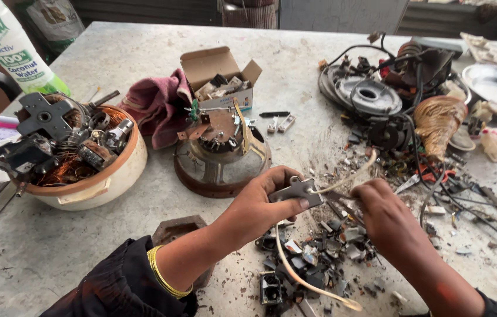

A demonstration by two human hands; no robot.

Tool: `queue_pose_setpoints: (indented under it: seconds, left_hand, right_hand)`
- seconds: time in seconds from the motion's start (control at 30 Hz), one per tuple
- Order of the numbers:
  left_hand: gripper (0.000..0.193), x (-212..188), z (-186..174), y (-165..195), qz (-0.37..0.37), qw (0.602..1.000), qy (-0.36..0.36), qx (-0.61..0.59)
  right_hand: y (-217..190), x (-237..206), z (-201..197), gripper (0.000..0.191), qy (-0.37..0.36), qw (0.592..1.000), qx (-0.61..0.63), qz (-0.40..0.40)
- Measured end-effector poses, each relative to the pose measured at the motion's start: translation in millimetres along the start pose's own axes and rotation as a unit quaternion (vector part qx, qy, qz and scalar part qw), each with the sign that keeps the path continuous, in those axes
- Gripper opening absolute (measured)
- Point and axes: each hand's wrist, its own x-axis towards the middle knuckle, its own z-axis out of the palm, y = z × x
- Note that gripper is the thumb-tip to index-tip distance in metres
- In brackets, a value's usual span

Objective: The person uses pliers to strip and trim wires attached to a small gray electrical component. They repeatedly adjust the component and cut excess wire, placing trimmed pieces on the table.

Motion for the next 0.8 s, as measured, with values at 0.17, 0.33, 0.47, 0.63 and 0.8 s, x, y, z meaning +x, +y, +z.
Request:
queue_pose_setpoints:
  seconds: [0.17, 0.33, 0.47, 0.63, 0.8]
  left_hand:
    - [0.036, 0, -3, 7, 0.009, 0.993, 0.029, -0.114]
    - [0.035, -1, -4, 9, -0.003, 0.989, 0.043, -0.142]
    - [0.036, -1, -2, 8, 0.012, 0.994, 0.033, -0.103]
    - [0.042, -3, 5, 12, 0.006, 0.999, 0.046, 0.001]
    - [0.043, -13, 14, 21, 0.004, 0.999, 0.032, 0.041]
  right_hand:
    - [12, -12, -11, 0.023, 0.023, 0.963, 0.251, 0.096]
    - [10, -26, 7, 0.040, -0.040, 0.862, 0.503, 0.036]
    - [-6, -37, 14, 0.054, -0.094, 0.920, 0.364, 0.109]
    - [-38, -41, 3, 0.043, -0.090, 0.948, 0.306, 0.001]
    - [-70, -41, -10, 0.086, -0.022, 0.997, 0.044, -0.066]
